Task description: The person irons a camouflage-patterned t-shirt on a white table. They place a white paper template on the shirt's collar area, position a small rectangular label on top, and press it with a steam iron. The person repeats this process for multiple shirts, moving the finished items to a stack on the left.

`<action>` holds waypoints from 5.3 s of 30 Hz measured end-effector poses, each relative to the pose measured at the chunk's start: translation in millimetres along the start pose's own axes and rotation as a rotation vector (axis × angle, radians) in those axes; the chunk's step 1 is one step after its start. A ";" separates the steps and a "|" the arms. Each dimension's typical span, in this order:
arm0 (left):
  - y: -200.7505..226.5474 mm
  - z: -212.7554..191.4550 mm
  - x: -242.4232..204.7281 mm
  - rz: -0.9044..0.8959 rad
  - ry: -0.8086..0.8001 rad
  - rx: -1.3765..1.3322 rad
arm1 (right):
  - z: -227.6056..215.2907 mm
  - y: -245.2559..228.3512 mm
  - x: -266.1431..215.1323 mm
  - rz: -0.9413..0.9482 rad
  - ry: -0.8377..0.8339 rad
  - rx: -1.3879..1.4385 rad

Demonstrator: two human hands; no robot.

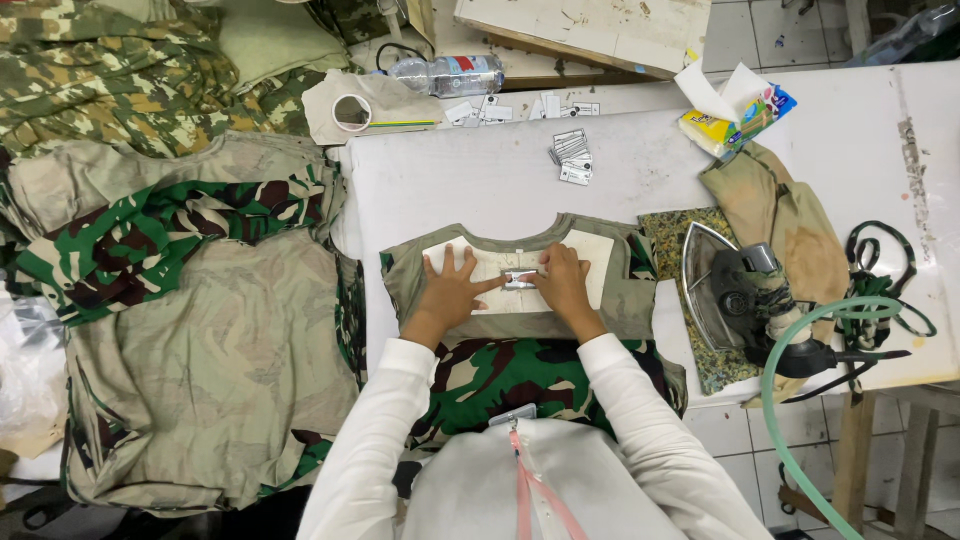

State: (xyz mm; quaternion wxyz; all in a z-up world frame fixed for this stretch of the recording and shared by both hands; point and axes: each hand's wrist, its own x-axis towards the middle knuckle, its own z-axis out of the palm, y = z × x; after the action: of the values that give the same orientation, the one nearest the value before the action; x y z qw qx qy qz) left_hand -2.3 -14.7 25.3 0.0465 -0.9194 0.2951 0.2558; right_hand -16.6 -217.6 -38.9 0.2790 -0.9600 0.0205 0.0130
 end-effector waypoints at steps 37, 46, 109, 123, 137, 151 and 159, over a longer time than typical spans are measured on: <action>-1.3 -4.9 -0.2 -0.002 0.001 -0.049 | -116.5 -58.5 -5.9 -0.229 -0.319 -0.494; -1.5 1.9 -2.3 -0.027 0.060 -0.161 | -105.4 -77.5 -7.3 -0.178 -0.222 -0.534; 49.1 107.6 -180.4 0.105 0.749 -0.351 | -102.2 58.5 -181.8 -0.779 -0.464 -0.398; 70.4 111.5 -181.0 0.331 0.921 0.005 | -140.6 48.5 -180.1 -0.349 -0.325 0.245; 62.9 47.4 -182.4 0.005 0.632 -1.116 | -144.0 -6.0 -185.0 -0.233 -0.539 -0.395; 25.0 22.7 -142.2 0.148 1.239 -0.443 | -145.4 -44.2 -142.1 -0.211 -0.359 -0.381; -50.8 -25.8 -43.4 0.068 0.979 -0.384 | -184.4 -7.0 -2.5 0.201 -0.387 0.070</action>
State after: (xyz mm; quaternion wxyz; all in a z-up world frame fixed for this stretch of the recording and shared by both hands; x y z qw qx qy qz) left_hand 7.8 43.5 65.9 -0.2744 -0.9131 0.2599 -0.1528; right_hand -16.2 -310.5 120.5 0.3083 -0.9223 0.0627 0.2243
